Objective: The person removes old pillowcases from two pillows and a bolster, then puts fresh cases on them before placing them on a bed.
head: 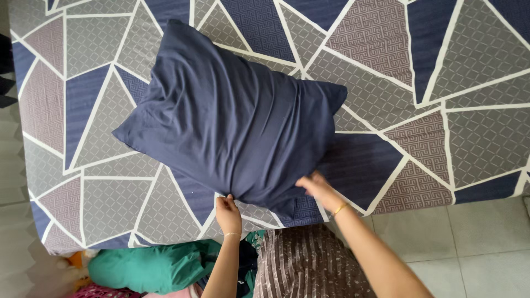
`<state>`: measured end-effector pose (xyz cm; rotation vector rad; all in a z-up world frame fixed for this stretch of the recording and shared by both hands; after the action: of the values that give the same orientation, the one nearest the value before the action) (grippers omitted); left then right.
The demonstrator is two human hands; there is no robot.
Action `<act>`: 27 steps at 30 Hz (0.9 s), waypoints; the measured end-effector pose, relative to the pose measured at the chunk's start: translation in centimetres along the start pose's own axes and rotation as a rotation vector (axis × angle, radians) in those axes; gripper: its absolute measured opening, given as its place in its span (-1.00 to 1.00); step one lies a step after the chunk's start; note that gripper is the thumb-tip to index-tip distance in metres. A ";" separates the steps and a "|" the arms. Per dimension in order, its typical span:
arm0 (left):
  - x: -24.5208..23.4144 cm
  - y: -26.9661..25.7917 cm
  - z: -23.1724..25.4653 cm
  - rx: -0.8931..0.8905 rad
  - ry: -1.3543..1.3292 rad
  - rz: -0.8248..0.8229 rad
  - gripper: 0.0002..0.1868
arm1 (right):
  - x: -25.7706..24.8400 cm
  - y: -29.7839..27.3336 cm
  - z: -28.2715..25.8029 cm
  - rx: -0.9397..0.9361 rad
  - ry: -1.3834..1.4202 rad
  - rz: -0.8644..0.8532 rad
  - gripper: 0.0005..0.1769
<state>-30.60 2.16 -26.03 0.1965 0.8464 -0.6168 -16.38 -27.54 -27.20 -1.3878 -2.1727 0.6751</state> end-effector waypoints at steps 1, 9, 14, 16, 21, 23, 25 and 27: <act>0.0 0.5 0.2 0.000 0.017 0.002 -0.63 | -1.8 1.0 -2.4 -0.015 0.095 0.078 -0.48; -2.3 14.4 12.7 0.300 0.164 0.396 -0.77 | -12.8 14.0 -11.2 -0.026 0.239 0.465 -0.34; 0.4 29.4 22.6 0.385 0.131 0.296 -0.76 | -14.8 19.3 -9.2 -0.004 0.138 0.746 -0.30; 2.0 34.9 25.3 0.369 0.158 0.274 -0.71 | -14.1 20.6 -8.2 -0.014 0.147 0.829 -0.37; 5.4 43.4 27.6 0.370 0.360 0.393 -0.48 | -15.5 21.0 -3.6 -0.187 0.219 1.101 -0.63; 6.3 45.6 26.9 0.401 0.421 0.376 -0.41 | -17.7 19.5 -1.3 -0.208 0.397 1.187 -0.68; 6.7 47.4 25.2 0.418 0.451 0.288 -0.48 | -17.5 18.7 -0.3 -0.222 0.528 1.179 -0.71; 6.7 49.2 23.3 0.416 0.443 0.132 -0.65 | -16.5 17.6 -1.1 -0.230 0.534 1.114 -0.74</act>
<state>16.27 29.87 -19.47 0.7823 1.1125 -0.6294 2.57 -36.06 -39.47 -2.5332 -0.9609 0.3077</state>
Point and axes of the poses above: each hand's wrist, its own y-axis towards the middle knuckle, its own x-axis out of the palm, z = x × y, the point moved 3 cm from there along y, towards the middle knuckle, and after that the axes turned 2 degrees about z, right-handed, at the moved point
